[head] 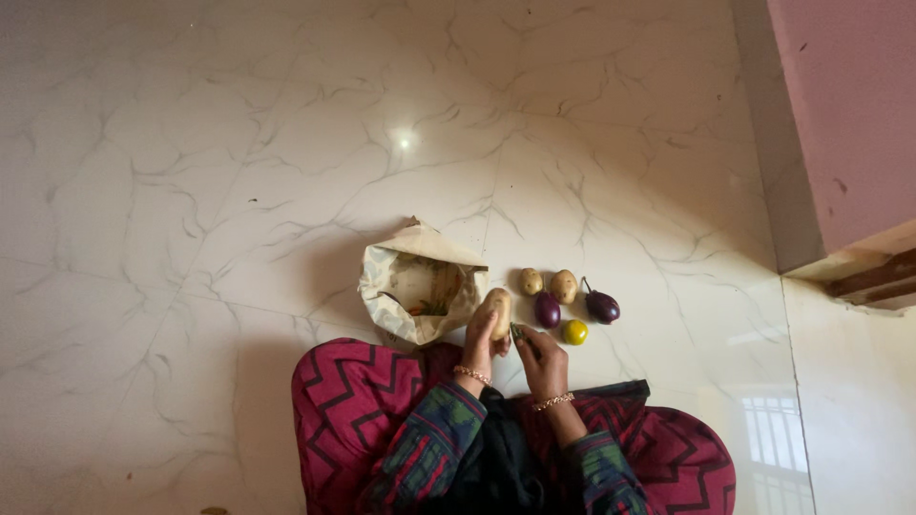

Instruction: The person sits on the floor and sorts vegetables from a cloth bag onto the tiled floor. They handle potatoes, eggplants, and tomatoes, placing them in a pile next to the bag. The person also picks up and inspects green chilies from the bag.

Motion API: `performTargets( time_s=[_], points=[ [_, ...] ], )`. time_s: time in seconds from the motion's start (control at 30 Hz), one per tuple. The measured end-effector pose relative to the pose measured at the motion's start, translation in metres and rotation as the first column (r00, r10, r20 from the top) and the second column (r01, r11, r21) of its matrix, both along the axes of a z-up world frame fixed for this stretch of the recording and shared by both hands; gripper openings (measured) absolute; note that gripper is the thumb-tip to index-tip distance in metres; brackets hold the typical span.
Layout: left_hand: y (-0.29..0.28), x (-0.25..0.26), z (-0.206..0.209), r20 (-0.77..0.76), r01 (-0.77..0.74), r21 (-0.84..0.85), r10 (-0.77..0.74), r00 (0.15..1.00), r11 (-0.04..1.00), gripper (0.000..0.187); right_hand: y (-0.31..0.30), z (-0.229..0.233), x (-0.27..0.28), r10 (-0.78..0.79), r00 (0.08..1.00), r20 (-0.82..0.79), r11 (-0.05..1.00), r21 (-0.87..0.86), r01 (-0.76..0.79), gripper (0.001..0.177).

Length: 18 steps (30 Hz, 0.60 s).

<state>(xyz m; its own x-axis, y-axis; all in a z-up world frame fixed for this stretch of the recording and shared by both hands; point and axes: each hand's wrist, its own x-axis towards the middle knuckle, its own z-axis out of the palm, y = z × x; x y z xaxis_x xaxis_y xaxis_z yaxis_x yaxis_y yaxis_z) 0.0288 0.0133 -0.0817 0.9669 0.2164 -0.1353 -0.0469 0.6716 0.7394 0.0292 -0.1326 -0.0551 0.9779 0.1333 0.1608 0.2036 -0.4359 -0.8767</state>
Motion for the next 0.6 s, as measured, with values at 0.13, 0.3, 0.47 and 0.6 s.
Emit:
performTargets(
  time_s=[0.13, 0.3, 0.47, 0.6],
  points=[
    [0.016, 0.019, -0.011, -0.13, 0.0, 0.167, 0.022, 0.991, 0.986, 0.058, -0.002, -0.023, 0.013, 0.116, 0.986, -0.116, 0.989, -0.082, -0.126, 0.029],
    [0.008, 0.058, -0.038, -0.161, 0.003, 0.393, 0.065, 0.985, 0.919, 0.057, 0.0, -0.033, 0.02, 0.183, 0.968, -0.17, 0.953, -0.212, -0.217, 0.027],
    [-0.004, 0.117, -0.036, -0.114, -0.019, 0.81, 0.189, 0.975, 0.586, 0.05, 0.005, -0.024, 0.023, 0.296, 0.912, -0.283, 0.934, -0.114, -0.338, 0.025],
    [-0.019, 0.152, -0.019, -0.002, -0.046, 0.956, 0.162, 0.987, 0.29, 0.05, 0.009, -0.023, 0.025, 0.326, 0.919, -0.22, 0.913, -0.179, -0.367, 0.022]
  ],
)
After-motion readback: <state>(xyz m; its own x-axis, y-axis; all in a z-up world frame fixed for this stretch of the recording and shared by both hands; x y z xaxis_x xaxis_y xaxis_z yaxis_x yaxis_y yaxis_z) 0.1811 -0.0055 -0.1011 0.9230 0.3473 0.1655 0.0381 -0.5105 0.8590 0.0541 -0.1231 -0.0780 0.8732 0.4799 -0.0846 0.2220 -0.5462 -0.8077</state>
